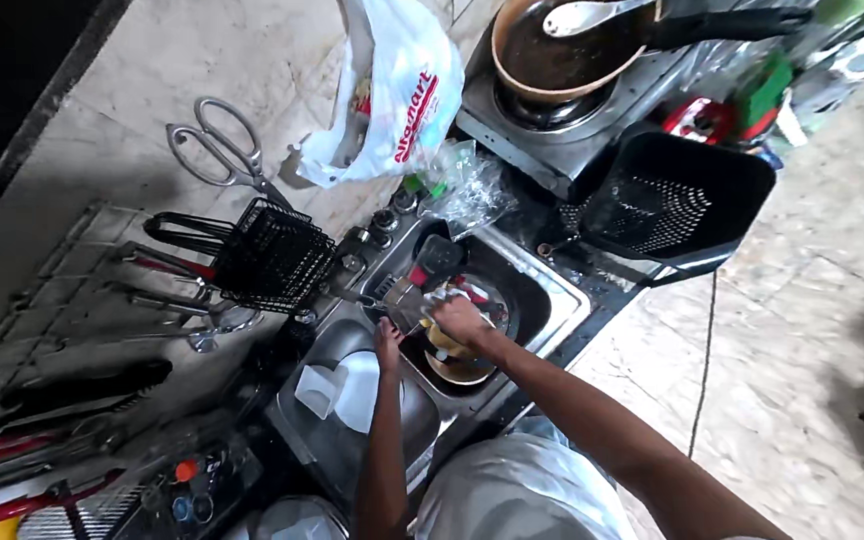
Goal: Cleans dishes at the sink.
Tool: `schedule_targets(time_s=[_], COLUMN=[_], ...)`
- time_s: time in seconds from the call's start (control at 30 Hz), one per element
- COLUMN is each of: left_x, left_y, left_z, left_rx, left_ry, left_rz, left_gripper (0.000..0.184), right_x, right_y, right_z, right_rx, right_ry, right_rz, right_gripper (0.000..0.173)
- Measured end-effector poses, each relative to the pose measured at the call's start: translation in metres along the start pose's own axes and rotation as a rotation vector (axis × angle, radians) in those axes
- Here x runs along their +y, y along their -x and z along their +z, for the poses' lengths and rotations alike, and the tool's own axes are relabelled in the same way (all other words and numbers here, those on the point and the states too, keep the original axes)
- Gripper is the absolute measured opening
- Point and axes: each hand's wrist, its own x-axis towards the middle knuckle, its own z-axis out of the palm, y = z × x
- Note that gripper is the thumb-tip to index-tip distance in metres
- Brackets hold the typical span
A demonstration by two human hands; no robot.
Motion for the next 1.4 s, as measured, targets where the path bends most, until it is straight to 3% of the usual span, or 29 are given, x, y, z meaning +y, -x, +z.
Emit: schedule_targets(time_s=[0.1,0.13,0.27,0.37,0.43,0.5,0.57,0.67,0.8,0.83,0.9,1.03,1.17,1.23,1.3,1.4], left_x=[0.013,0.018,0.034,0.046,0.052,0.052,0.056,0.062,0.06,0.06,0.054,0.041,0.047,0.05,0.046,0.042], left_y=[-0.018,-0.023,-0.046,-0.054,-0.058,-0.06,-0.062,-0.065,-0.074,-0.075,-0.078,-0.074,-0.057,-0.051,-0.051,-0.052], left_z=[-0.004,-0.002,0.01,0.017,0.021,0.024,0.028,0.032,0.026,0.024,0.018,0.007,0.009,0.009,0.006,0.008], left_rx=[-0.111,-0.127,-0.132,-0.167,-0.229,-0.352,-0.414,-0.337,-0.409,-0.416,-0.379,-0.304,-0.313,-0.354,-0.376,-0.388], left_ry=[-0.298,-0.4,-0.742,-0.912,-0.92,-0.834,-0.83,-0.969,-0.945,-0.943,-0.97,-0.944,-1.051,-1.036,-0.957,-0.858], left_rz=[0.092,0.101,0.199,0.31,0.323,0.349,0.385,0.456,0.451,0.462,0.49,0.435,0.296,0.215,0.272,0.298], left_gripper=[0.079,0.08,0.036,0.028,0.038,0.034,0.047,0.026,0.029,0.034,0.025,0.023,0.027,0.028,0.032,0.067], right_x=[-0.007,-0.008,0.004,0.019,0.032,0.042,0.048,0.051,0.054,0.056,0.056,0.045,0.043,0.043,0.037,0.033], right_y=[0.004,0.006,0.007,0.004,0.001,-0.002,-0.007,-0.013,-0.019,-0.021,-0.023,-0.019,-0.016,-0.021,-0.024,-0.034], right_z=[-0.006,-0.008,-0.015,-0.025,-0.028,-0.028,-0.029,-0.028,-0.025,-0.023,-0.016,-0.005,0.009,0.02,0.016,0.011], right_rx=[-0.005,0.0,-0.004,-0.005,-0.012,0.0,0.022,0.016,0.044,0.048,0.049,0.093,0.072,0.08,0.103,0.138], right_ry=[0.037,0.05,0.075,0.061,0.053,0.053,0.055,0.053,0.072,0.065,-0.02,-0.515,-0.814,-0.898,-0.936,-0.829], right_rz=[-0.064,-0.084,-0.094,-0.054,-0.044,-0.08,-0.127,-0.15,-0.133,-0.111,-0.003,0.391,0.515,0.516,0.545,0.56], right_gripper=[0.03,0.029,0.029,0.026,0.025,0.023,0.021,0.021,0.023,0.024,0.027,0.042,0.075,0.073,0.067,0.059])
